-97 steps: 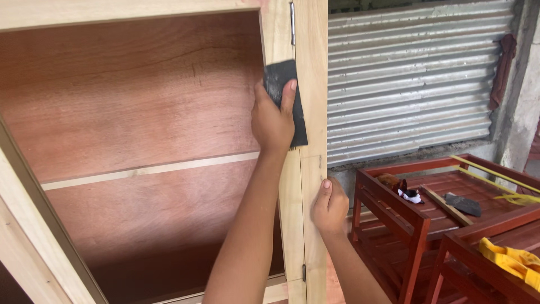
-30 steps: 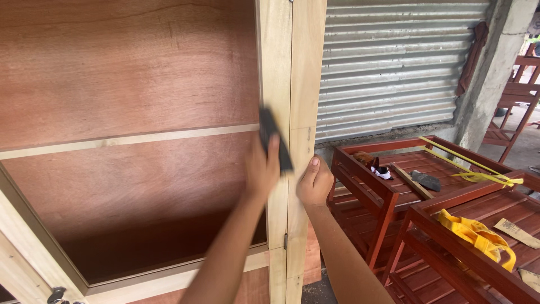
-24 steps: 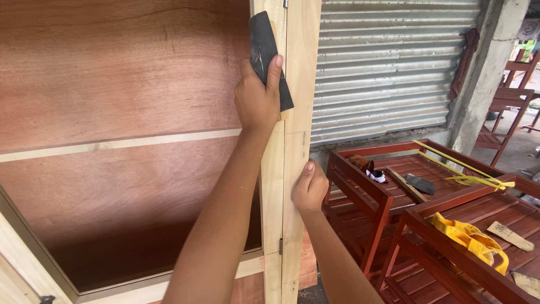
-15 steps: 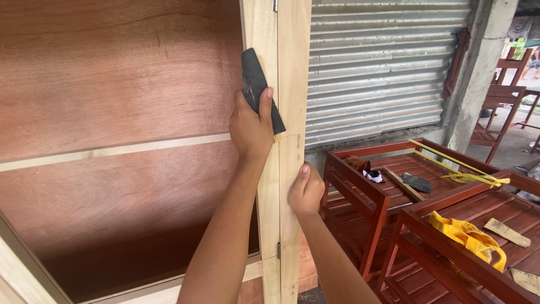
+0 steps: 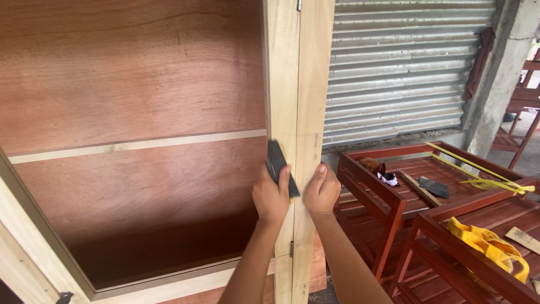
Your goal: The person sands the wooden frame and edges of an unfinished cabinet with a sheet of sandpaper, rubbing along the vertical stiles, panel edges and outer corners. They reposition the sandpaper in their hand and move around the cabinet to sand different sides and edges.
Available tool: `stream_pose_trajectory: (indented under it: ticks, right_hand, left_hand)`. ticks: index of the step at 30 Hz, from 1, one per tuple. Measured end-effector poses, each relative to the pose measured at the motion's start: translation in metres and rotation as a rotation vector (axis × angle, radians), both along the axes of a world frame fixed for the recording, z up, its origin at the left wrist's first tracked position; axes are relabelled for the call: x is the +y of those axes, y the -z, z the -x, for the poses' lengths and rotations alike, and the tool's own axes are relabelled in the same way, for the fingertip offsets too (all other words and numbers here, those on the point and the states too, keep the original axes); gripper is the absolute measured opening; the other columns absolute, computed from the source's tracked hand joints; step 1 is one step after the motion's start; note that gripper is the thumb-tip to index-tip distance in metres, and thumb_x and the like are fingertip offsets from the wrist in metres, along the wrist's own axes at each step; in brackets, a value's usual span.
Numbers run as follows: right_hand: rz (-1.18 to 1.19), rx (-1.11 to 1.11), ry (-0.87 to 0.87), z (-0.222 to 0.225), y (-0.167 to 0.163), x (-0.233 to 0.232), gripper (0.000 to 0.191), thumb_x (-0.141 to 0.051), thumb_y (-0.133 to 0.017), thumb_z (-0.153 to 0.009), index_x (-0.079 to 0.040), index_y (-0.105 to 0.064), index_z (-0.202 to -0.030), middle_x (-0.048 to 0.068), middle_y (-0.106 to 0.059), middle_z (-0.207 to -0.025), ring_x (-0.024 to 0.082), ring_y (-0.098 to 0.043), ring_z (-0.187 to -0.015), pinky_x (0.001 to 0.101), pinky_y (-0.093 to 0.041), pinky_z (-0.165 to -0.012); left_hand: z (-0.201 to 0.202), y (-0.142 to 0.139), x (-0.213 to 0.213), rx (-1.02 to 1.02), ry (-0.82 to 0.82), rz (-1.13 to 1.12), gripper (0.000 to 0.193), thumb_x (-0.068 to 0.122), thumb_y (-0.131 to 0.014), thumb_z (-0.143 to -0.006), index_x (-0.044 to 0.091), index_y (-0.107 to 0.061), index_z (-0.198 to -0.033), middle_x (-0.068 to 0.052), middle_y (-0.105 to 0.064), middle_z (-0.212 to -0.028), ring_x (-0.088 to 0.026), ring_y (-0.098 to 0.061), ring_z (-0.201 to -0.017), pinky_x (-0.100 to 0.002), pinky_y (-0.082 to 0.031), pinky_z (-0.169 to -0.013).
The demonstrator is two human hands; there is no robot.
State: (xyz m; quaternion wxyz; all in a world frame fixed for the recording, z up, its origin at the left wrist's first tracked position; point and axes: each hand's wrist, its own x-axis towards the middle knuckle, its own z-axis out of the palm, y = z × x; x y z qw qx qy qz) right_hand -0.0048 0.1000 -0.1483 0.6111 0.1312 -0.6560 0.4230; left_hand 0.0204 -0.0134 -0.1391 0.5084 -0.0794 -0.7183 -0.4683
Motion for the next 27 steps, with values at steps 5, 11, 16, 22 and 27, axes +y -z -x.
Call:
stream_pose_trajectory:
  ticks: [5,11,16,22,27]
  right_hand:
    - [0.014,-0.037,-0.014,0.003,-0.003,0.001,0.051,-0.032,-0.033,-0.11,0.001,-0.063,-0.086,0.022,-0.062,-0.074,0.043,-0.063,-0.069,0.046,-0.049,-0.062]
    - [0.016,-0.067,-0.002,0.009,0.003,0.005,0.05,-0.032,-0.033,-0.11,0.001,-0.059,-0.082,0.023,-0.06,-0.074,0.045,-0.06,-0.068,0.0477,-0.046,-0.061]
    - [0.001,-0.021,0.005,0.011,0.009,0.003,0.049,-0.03,-0.034,-0.111,0.001,-0.059,-0.083,0.025,-0.06,-0.077,0.048,-0.06,-0.073,0.0485,-0.047,-0.063]
    - [0.033,-0.069,-0.014,0.008,0.012,0.0,0.048,-0.03,-0.033,-0.11,0.001,-0.062,-0.087,0.023,-0.062,-0.077,0.045,-0.062,-0.072,0.0471,-0.047,-0.064]
    - [0.031,-0.092,-0.011,0.009,0.012,0.003,0.05,-0.031,-0.032,-0.11,0.001,-0.063,-0.088,0.022,-0.063,-0.079,0.043,-0.063,-0.071,0.0469,-0.048,-0.063]
  left_hand:
    - [-0.007,0.033,-0.001,-0.03,0.019,-0.002,0.051,0.049,-0.063,-0.095,0.0,-0.058,-0.107,-0.027,-0.069,-0.084,-0.049,-0.068,-0.079,-0.054,-0.053,-0.064]
    - [-0.01,0.054,0.004,-0.076,0.082,-0.028,0.048,0.047,-0.062,-0.096,0.0,-0.057,-0.106,-0.025,-0.07,-0.083,-0.047,-0.069,-0.077,-0.053,-0.054,-0.064]
    - [-0.015,0.042,-0.016,-0.153,0.181,0.058,0.051,0.049,-0.057,-0.098,0.001,-0.058,-0.114,-0.024,-0.07,-0.08,-0.044,-0.073,-0.076,-0.051,-0.055,-0.064]
    - [0.031,-0.16,-0.024,0.073,0.123,0.11,0.063,0.058,-0.041,-0.103,0.001,-0.059,-0.126,-0.022,-0.069,-0.108,-0.035,-0.071,-0.1,-0.049,-0.053,-0.088]
    - [0.022,-0.216,0.003,-0.096,-0.012,0.07,0.063,0.063,-0.047,-0.096,0.002,-0.059,-0.109,-0.016,-0.073,-0.089,-0.033,-0.076,-0.079,-0.045,-0.059,-0.067]
